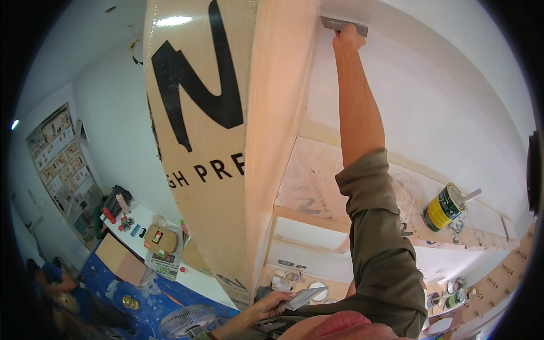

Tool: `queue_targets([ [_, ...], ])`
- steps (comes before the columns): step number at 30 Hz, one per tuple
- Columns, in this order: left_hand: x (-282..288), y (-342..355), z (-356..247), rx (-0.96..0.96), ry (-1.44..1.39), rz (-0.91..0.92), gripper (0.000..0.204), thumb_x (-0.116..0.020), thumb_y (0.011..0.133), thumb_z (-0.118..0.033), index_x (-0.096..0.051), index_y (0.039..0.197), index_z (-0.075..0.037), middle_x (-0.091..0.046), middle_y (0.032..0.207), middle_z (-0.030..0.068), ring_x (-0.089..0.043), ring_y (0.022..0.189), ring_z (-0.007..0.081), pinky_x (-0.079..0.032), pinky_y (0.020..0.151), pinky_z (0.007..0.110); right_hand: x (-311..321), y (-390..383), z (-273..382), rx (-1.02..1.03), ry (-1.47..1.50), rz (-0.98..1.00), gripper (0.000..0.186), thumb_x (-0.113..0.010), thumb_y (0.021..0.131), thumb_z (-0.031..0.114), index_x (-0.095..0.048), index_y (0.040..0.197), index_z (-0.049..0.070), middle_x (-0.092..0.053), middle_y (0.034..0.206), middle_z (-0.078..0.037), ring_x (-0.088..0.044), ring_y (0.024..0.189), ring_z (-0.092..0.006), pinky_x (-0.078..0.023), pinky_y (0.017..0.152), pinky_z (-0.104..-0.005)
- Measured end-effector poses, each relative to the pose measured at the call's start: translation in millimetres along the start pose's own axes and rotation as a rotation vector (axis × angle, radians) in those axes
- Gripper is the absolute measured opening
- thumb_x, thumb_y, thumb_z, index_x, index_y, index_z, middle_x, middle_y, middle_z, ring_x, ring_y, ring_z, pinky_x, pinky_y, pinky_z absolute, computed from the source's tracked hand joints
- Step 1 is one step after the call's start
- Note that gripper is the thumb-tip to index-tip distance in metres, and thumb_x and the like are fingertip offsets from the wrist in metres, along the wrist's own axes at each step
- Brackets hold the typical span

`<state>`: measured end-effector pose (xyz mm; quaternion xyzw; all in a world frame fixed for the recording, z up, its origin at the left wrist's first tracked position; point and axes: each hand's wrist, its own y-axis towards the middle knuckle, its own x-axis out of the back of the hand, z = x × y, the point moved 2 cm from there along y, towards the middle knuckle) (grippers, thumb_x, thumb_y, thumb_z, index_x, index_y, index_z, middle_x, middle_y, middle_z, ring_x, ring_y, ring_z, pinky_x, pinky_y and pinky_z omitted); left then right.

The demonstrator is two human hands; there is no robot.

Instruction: The person applies plaster to a ceiling surface using two putty knives, scraping material from one blade to the other before smoothing it onto the corner and flat areas of the ceiling.

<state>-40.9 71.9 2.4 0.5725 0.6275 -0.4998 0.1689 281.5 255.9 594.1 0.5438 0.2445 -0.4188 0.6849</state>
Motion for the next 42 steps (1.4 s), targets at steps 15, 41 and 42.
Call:
queue_targets([
  [15,-10,-7,-10,0.0,0.046,-0.043,0.02,-0.053,0.089,-0.017,-0.056,0.101,-0.001,-0.062,0.073,0.0013,-0.056,0.049,0.0051,-0.046,0.041,0.014,-9,12,-7,0.006,0.067,-0.068,0.035,-0.044,0.081,-0.001,-0.039,0.114,-0.006,-0.05,0.113,-0.014,-0.056,0.084,-0.0218,-0.051,0.066,-0.0314],
  [41,-22,-20,10,-0.021,0.035,0.043,0.028,-0.053,0.088,-0.016,-0.054,0.108,0.003,-0.063,0.082,0.0055,-0.061,0.06,0.0082,-0.05,0.048,0.016,-5,-107,58,0.051,0.099,0.05,0.03,-0.041,0.08,-0.007,-0.038,0.11,-0.009,-0.046,0.112,-0.013,-0.054,0.091,-0.0228,-0.051,0.082,-0.0349],
  [42,-29,-24,10,-0.003,0.043,-0.011,0.028,-0.053,0.088,-0.016,-0.054,0.108,0.003,-0.063,0.08,0.005,-0.06,0.057,0.0072,-0.049,0.046,0.016,-5,-98,61,0.046,0.071,0.019,0.031,-0.041,0.08,-0.007,-0.038,0.111,-0.009,-0.046,0.113,-0.013,-0.054,0.092,-0.0232,-0.051,0.082,-0.035],
])
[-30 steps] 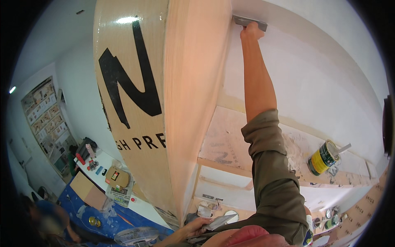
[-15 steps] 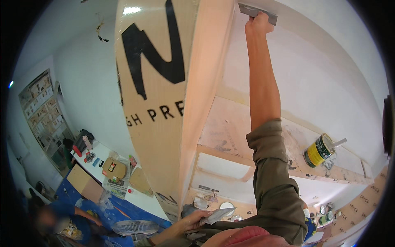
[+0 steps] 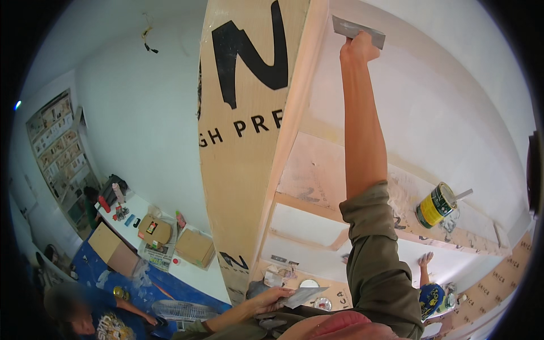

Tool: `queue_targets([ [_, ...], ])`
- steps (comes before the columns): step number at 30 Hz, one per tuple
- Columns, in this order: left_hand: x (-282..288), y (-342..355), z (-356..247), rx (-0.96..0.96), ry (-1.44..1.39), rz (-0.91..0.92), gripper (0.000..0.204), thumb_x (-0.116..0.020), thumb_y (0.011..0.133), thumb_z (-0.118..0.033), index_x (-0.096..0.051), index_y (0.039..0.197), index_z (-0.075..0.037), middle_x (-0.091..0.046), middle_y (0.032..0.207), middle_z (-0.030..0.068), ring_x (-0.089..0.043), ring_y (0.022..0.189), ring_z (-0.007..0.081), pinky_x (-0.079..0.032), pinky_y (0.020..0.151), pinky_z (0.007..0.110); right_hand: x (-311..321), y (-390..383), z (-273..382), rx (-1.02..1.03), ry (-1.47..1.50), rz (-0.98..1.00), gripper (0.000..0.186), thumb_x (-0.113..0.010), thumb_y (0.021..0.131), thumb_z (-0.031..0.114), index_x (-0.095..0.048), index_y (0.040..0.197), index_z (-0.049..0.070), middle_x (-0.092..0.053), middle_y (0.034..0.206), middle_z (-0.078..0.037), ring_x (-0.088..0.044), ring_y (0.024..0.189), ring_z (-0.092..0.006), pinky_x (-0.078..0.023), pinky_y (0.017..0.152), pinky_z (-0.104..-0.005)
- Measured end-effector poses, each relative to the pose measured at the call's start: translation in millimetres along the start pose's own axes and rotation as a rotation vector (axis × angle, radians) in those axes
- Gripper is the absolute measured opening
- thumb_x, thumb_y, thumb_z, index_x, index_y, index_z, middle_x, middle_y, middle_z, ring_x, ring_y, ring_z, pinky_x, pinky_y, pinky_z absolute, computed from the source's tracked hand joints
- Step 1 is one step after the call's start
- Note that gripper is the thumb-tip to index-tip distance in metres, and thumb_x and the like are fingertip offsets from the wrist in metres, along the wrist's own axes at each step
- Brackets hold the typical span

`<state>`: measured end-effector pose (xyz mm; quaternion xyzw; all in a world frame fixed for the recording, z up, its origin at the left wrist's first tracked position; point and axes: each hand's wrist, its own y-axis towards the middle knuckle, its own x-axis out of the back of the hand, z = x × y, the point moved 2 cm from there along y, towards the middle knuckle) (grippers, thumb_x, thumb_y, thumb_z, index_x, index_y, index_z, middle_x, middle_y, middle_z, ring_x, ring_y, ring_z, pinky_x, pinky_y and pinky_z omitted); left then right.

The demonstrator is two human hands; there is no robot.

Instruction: The person applies plaster to a ceiling surface using two putty knives, scraping material from one blade to the other before smoothing it onto the corner and flat areas of the ceiling.

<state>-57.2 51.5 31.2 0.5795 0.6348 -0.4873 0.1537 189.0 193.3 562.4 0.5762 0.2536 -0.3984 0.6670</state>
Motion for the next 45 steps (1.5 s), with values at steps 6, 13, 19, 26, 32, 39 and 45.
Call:
queue_targets([
  [6,12,6,-6,-0.016,0.068,0.03,0.028,-0.055,0.088,-0.02,-0.055,0.108,0.001,-0.062,0.076,0.0005,-0.055,0.052,0.0028,-0.043,0.041,0.014,-23,19,-16,0.004,0.092,0.05,0.041,-0.04,0.081,-0.009,-0.032,0.121,-0.009,-0.039,0.122,-0.018,-0.049,0.105,-0.033,-0.047,0.09,-0.0487],
  [13,-4,-6,-16,-0.014,0.075,-0.013,0.028,-0.054,0.088,-0.019,-0.055,0.108,0.001,-0.062,0.077,0.0006,-0.056,0.055,0.0034,-0.044,0.042,0.015,-3,15,-1,-0.078,0.073,0.095,0.042,-0.044,0.08,-0.011,-0.032,0.12,-0.011,-0.041,0.12,-0.019,-0.049,0.106,-0.034,-0.046,0.091,-0.0495],
  [19,24,18,-7,-0.006,0.033,0.235,0.029,-0.052,0.088,-0.014,-0.051,0.11,0.006,-0.063,0.086,0.0069,-0.063,0.069,0.0094,-0.053,0.056,0.02,70,38,24,-0.252,0.014,0.214,0.037,-0.046,0.08,-0.01,-0.035,0.115,-0.014,-0.044,0.114,-0.021,-0.05,0.105,-0.0316,-0.045,0.094,-0.0421],
  [26,3,16,-1,-0.056,0.051,-0.061,0.027,-0.051,0.089,-0.018,-0.054,0.107,0.002,-0.064,0.079,0.0057,-0.06,0.055,0.0073,-0.046,0.04,0.015,23,77,-2,-0.66,0.354,0.358,0.027,-0.043,0.08,-0.012,-0.035,0.104,-0.022,-0.045,0.113,-0.031,-0.051,0.106,-0.0374,-0.049,0.091,-0.0381],
  [32,-6,13,5,-0.129,0.048,-0.14,0.023,-0.05,0.089,-0.02,-0.056,0.1,-0.001,-0.062,0.068,0.0023,-0.054,0.043,0.005,-0.042,0.035,0.014,5,120,-58,-0.698,0.393,0.378,0.016,-0.045,0.077,-0.003,-0.046,0.09,-0.012,-0.052,0.097,-0.025,-0.057,0.089,-0.0368,-0.054,0.076,-0.0397],
  [39,-31,23,17,-0.225,-0.033,-0.247,0.02,-0.051,0.089,-0.019,-0.057,0.098,-0.001,-0.062,0.069,0.0026,-0.054,0.045,0.0049,-0.041,0.036,0.014,-19,132,-84,-0.659,0.326,0.289,0.011,-0.047,0.075,-0.002,-0.046,0.082,-0.01,-0.051,0.086,-0.023,-0.056,0.075,-0.0343,-0.056,0.07,-0.0382],
  [45,-35,38,32,-0.289,-0.071,-0.255,0.021,-0.052,0.088,-0.018,-0.056,0.1,-0.001,-0.063,0.075,0.003,-0.056,0.054,0.005,-0.039,0.04,0.016,-36,126,-85,-0.692,0.395,0.263,0.011,-0.045,0.078,0.0,-0.046,0.083,-0.01,-0.051,0.085,-0.021,-0.056,0.074,-0.0339,-0.057,0.066,-0.0402],
])
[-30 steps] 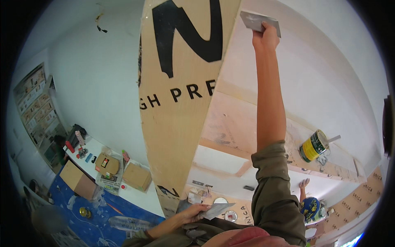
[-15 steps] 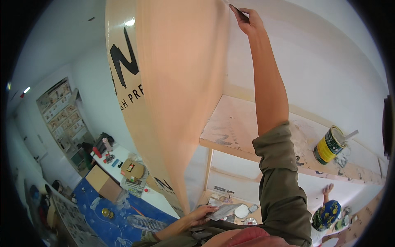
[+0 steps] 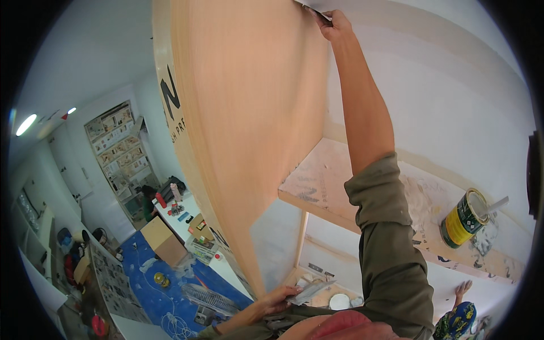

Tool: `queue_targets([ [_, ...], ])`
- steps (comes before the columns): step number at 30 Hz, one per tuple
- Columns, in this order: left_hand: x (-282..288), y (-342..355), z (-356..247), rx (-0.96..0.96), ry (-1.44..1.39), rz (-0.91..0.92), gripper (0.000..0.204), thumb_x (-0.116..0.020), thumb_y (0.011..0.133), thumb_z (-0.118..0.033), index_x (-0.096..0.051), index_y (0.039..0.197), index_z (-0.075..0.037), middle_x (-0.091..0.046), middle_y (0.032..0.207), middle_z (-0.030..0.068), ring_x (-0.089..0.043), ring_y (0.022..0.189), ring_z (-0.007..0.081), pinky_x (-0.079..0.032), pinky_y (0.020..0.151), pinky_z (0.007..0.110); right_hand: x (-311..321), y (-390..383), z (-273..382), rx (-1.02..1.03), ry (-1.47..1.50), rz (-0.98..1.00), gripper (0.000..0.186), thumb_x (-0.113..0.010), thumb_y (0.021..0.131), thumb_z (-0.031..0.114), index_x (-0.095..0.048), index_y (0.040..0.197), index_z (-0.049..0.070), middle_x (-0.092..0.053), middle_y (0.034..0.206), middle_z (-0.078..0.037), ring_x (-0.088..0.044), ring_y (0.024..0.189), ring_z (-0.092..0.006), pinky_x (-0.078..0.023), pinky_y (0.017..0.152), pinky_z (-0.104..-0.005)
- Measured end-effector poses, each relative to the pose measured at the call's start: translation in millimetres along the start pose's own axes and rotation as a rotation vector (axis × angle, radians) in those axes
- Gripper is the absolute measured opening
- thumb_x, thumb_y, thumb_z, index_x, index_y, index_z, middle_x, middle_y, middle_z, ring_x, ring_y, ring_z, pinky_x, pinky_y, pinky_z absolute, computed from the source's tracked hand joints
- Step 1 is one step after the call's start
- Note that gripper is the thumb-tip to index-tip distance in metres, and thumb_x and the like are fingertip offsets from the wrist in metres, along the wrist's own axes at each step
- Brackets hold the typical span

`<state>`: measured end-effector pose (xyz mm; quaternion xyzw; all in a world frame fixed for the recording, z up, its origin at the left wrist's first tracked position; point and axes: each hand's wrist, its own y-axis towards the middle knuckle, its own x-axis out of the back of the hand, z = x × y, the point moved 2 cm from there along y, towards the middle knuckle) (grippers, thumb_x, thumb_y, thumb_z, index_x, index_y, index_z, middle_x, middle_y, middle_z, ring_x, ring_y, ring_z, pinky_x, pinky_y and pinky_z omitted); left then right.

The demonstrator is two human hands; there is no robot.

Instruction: The person applies plaster to a ceiling surface using two putty knives, scraping material from one blade to the other before smoothing it onto the corner and flat areas of the ceiling.

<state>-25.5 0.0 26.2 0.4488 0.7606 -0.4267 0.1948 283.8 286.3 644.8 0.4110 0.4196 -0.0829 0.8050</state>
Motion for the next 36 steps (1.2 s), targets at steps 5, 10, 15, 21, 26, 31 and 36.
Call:
queue_targets([
  [5,-16,0,4,-0.006,-0.03,-0.004,0.021,-0.052,0.088,-0.018,-0.056,0.1,0.0,-0.063,0.079,0.0036,-0.057,0.057,0.0058,-0.04,0.041,0.017,-2,5,11,0.073,-0.057,0.085,0.013,-0.04,0.079,-0.002,-0.045,0.085,-0.012,-0.052,0.086,-0.022,-0.057,0.077,-0.0348,-0.057,0.071,-0.0436],
  [10,-13,3,18,-0.015,-0.071,0.016,0.022,-0.053,0.088,-0.018,-0.057,0.099,0.0,-0.063,0.081,0.0041,-0.058,0.059,0.0062,-0.041,0.042,0.018,1,-20,21,-0.107,0.229,0.282,0.015,-0.036,0.076,-0.006,-0.043,0.083,-0.017,-0.052,0.09,-0.027,-0.057,0.082,-0.038,-0.055,0.078,-0.0453],
  [15,-32,-6,20,-0.014,-0.077,-0.066,0.024,-0.053,0.088,-0.018,-0.056,0.101,0.002,-0.062,0.082,0.0042,-0.058,0.061,0.006,-0.04,0.043,0.017,13,-60,27,0.028,0.186,0.122,0.02,-0.035,0.073,-0.008,-0.041,0.088,-0.021,-0.05,0.097,-0.029,-0.056,0.086,-0.0419,-0.055,0.078,-0.048],
  [21,-16,-13,17,-0.084,-0.125,-0.125,0.025,-0.052,0.088,-0.017,-0.056,0.103,0.003,-0.062,0.083,0.0042,-0.057,0.065,0.0063,-0.04,0.046,0.017,-20,-63,10,0.098,0.001,0.093,0.027,-0.036,0.076,-0.009,-0.037,0.1,-0.022,-0.048,0.103,-0.029,-0.056,0.092,-0.0413,-0.054,0.08,-0.0479],
  [26,-17,-22,17,-0.112,-0.169,-0.131,0.025,-0.053,0.088,-0.016,-0.056,0.103,0.004,-0.062,0.087,0.0059,-0.058,0.071,0.0083,-0.043,0.055,0.019,-28,-50,3,0.093,0.024,0.124,0.028,-0.037,0.075,-0.008,-0.041,0.1,-0.019,-0.05,0.101,-0.027,-0.057,0.088,-0.0401,-0.056,0.073,-0.0504],
  [31,-10,-17,21,-0.087,-0.138,-0.065,0.024,-0.054,0.088,-0.016,-0.057,0.102,0.004,-0.061,0.092,0.0063,-0.059,0.081,0.0096,-0.048,0.069,0.021,-24,-45,8,0.184,-0.03,0.103,0.025,-0.037,0.077,-0.007,-0.042,0.098,-0.018,-0.05,0.095,-0.025,-0.056,0.086,-0.0383,-0.055,0.072,-0.0515],
  [36,-17,-20,17,-0.058,-0.082,-0.075,0.023,-0.054,0.088,-0.017,-0.057,0.101,0.002,-0.06,0.086,0.0026,-0.056,0.073,0.0059,-0.043,0.058,0.017,7,-30,33,0.143,0.151,0.077,0.02,-0.038,0.075,-0.007,-0.043,0.091,-0.018,-0.049,0.093,-0.024,-0.055,0.085,-0.0387,-0.054,0.077,-0.0505],
])
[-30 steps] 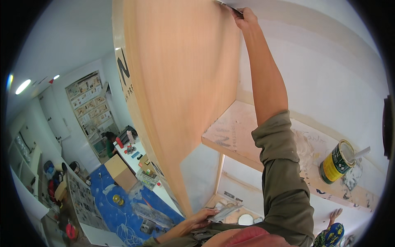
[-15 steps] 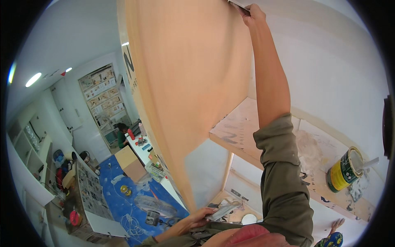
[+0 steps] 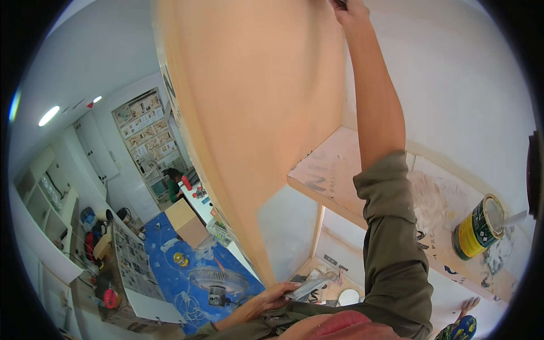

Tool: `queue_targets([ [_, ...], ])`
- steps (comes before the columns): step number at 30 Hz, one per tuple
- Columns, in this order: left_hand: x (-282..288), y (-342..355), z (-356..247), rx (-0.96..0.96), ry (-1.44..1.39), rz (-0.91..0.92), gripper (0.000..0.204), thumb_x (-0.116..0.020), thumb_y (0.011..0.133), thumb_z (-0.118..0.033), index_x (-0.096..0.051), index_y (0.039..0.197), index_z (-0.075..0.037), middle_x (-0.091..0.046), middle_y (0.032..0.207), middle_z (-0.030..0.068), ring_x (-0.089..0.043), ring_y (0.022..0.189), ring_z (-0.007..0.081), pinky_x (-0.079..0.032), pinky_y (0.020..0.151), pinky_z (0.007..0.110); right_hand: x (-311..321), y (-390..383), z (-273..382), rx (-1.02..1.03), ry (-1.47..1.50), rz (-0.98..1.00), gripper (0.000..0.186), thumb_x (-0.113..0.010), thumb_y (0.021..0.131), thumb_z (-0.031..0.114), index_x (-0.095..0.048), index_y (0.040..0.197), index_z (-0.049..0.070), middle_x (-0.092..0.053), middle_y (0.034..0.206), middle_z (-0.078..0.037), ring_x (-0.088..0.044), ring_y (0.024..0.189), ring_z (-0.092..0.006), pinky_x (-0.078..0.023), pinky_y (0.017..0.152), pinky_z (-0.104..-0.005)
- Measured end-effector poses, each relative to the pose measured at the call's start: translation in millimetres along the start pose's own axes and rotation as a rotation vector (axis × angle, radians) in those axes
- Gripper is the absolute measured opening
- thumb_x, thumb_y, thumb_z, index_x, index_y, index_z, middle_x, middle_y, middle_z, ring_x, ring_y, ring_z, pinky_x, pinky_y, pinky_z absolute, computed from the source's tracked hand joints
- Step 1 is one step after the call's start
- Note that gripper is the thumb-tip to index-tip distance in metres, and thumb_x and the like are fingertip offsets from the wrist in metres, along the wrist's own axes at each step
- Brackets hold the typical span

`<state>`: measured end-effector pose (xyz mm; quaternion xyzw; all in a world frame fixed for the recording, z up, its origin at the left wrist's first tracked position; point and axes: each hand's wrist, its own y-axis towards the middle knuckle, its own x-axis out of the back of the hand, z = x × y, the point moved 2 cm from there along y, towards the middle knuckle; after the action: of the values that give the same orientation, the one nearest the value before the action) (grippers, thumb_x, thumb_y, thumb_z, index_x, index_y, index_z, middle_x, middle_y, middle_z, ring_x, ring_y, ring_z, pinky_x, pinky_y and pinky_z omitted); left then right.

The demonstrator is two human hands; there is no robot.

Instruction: The person applies plaster to a ceiling surface using two putty knives, scraping material from one blade to the other before smoothing it onto the corner and flat areas of the ceiling.

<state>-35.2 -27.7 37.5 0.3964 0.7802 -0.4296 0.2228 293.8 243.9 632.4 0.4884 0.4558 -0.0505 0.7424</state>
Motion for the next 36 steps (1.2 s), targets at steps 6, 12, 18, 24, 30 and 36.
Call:
queue_targets([
  [6,-7,-3,5,-0.007,-0.053,0.034,0.023,-0.054,0.088,-0.016,-0.057,0.101,0.002,-0.06,0.087,0.0025,-0.056,0.072,0.0061,-0.044,0.059,0.018,22,-47,34,0.084,0.127,0.106,0.006,-0.039,0.072,-0.008,-0.04,0.066,-0.009,-0.048,0.085,-0.022,-0.056,0.084,-0.0385,-0.053,0.082,-0.0481],
  [12,-8,4,-8,-0.018,-0.048,-0.069,0.023,-0.053,0.089,-0.017,-0.057,0.101,0.002,-0.06,0.085,0.0042,-0.056,0.07,0.0085,-0.045,0.06,0.019,35,12,-15,-0.144,-0.109,-0.077,0.011,-0.04,0.074,-0.005,-0.043,0.083,-0.012,-0.049,0.089,-0.023,-0.057,0.083,-0.0385,-0.055,0.073,-0.0503],
  [18,-4,13,-15,-0.047,-0.067,-0.065,0.02,-0.05,0.089,-0.016,-0.057,0.097,0.002,-0.059,0.079,0.0018,-0.053,0.06,0.0062,-0.04,0.048,0.017,48,52,-20,-0.071,-0.302,-0.059,0.023,-0.04,0.079,-0.001,-0.044,0.095,-0.016,-0.051,0.095,-0.023,-0.057,0.086,-0.0368,-0.056,0.069,-0.0479],
  [24,-15,13,-22,-0.075,-0.067,-0.132,0.019,-0.051,0.089,-0.017,-0.058,0.094,0.001,-0.058,0.073,0.0003,-0.049,0.055,0.0051,-0.034,0.044,0.016,43,56,-20,-0.039,-0.063,0.025,0.024,-0.04,0.08,-0.002,-0.044,0.1,-0.014,-0.052,0.099,-0.024,-0.057,0.087,-0.0365,-0.055,0.073,-0.0471],
  [30,-16,24,-12,-0.04,-0.042,-0.141,0.02,-0.051,0.089,-0.018,-0.058,0.096,0.0,-0.058,0.072,-0.0001,-0.049,0.054,0.0036,-0.033,0.042,0.016,35,26,45,0.082,0.061,0.056,0.016,-0.039,0.077,-0.005,-0.044,0.091,-0.012,-0.05,0.091,-0.022,-0.055,0.084,-0.035,-0.054,0.077,-0.0493],
  [36,-11,29,2,-0.032,-0.049,-0.082,0.021,-0.052,0.088,-0.014,-0.055,0.1,0.003,-0.06,0.08,0.0046,-0.056,0.067,0.0084,-0.044,0.055,0.019,46,-50,186,0.185,0.331,0.015,0.029,-0.038,0.079,-0.007,-0.033,0.103,-0.022,-0.046,0.104,-0.027,-0.055,0.093,-0.0374,-0.05,0.086,-0.048],
])
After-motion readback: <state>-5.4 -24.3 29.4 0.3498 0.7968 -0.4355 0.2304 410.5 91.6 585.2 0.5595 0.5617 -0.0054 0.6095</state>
